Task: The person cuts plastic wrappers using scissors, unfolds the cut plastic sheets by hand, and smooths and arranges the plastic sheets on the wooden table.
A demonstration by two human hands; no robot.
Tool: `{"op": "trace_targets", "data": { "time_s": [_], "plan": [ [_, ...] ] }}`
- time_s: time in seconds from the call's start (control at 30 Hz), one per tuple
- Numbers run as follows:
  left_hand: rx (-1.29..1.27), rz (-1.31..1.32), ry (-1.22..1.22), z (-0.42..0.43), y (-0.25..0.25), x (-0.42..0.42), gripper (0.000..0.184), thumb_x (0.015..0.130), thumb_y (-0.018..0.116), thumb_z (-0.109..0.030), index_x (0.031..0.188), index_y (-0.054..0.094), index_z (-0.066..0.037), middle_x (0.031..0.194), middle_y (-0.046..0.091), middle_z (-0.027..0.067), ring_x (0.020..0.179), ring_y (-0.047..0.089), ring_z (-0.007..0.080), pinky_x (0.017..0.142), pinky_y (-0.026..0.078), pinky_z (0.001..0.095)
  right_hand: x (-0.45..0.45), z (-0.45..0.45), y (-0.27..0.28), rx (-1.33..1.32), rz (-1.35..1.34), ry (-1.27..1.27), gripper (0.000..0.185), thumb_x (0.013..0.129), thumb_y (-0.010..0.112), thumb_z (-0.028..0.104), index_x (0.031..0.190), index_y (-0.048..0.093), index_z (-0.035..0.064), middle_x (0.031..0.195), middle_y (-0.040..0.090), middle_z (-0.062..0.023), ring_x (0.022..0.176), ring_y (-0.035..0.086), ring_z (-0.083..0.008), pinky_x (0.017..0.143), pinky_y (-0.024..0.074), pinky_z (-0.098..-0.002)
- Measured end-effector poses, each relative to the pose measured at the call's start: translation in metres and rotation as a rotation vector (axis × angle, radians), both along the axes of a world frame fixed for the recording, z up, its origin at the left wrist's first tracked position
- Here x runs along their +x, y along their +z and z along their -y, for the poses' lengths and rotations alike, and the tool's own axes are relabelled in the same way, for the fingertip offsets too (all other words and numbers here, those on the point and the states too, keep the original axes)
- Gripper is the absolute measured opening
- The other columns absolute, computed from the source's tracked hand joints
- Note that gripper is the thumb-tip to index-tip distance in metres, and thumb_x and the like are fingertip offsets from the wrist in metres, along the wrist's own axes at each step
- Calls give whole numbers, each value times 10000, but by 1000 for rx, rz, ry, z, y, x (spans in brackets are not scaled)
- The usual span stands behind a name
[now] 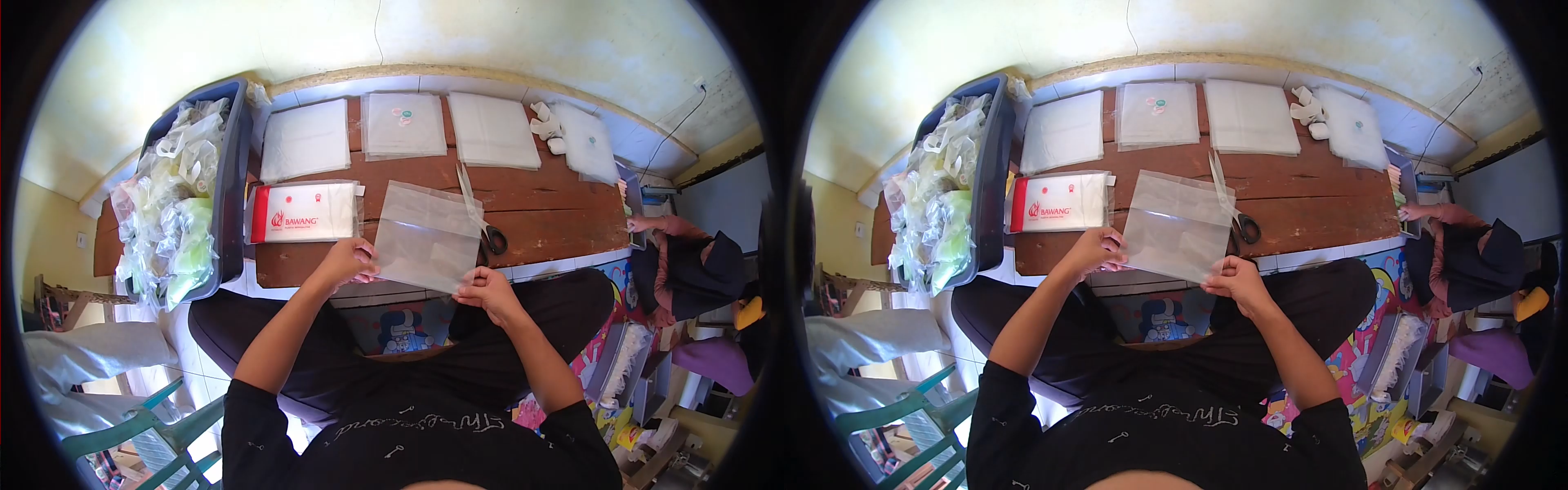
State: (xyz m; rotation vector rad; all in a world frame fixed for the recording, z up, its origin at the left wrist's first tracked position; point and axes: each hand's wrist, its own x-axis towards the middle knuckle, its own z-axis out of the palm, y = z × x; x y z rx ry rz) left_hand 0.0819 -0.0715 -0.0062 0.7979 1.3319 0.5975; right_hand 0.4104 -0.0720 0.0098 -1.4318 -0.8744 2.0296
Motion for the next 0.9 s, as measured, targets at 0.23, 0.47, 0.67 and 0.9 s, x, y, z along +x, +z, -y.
{"op": "trace_targets", "data": {
  "time_s": [0.23,0.47,0.67,0.9],
  "plan": [
    [20,-48,-39,-1,4,1,339,742,747,54,1036,579,46,780,655,124,683,690,204,614,586,305,-3,-1,-3,-7,48,-21,175,930,616,83,1030,560,-48,883,664,-148,758,707,-226,658,599,-288],
    [23,-66,-67,0,13,1,383,741,732,64,1083,561,52,795,649,130,704,694,210,619,584,305,-2,1,-5,82,94,20,222,904,623,34,1081,539,-71,865,665,-163,745,705,-230,650,597,-285],
    [29,-110,-73,-1,20,-1,392,742,732,54,1095,563,36,794,639,116,682,675,185,588,558,284,-1,1,-9,95,78,9,300,859,641,-39,1126,508,-71,861,663,-168,753,705,-234,655,597,-285],
    [212,-13,39,-6,6,1,346,751,715,69,1071,588,27,788,630,66,663,631,124,595,538,253,-13,-9,-2,273,53,-67,340,850,653,-38,1149,489,-39,894,656,-153,763,697,-213,680,592,-291]
  ]
}}
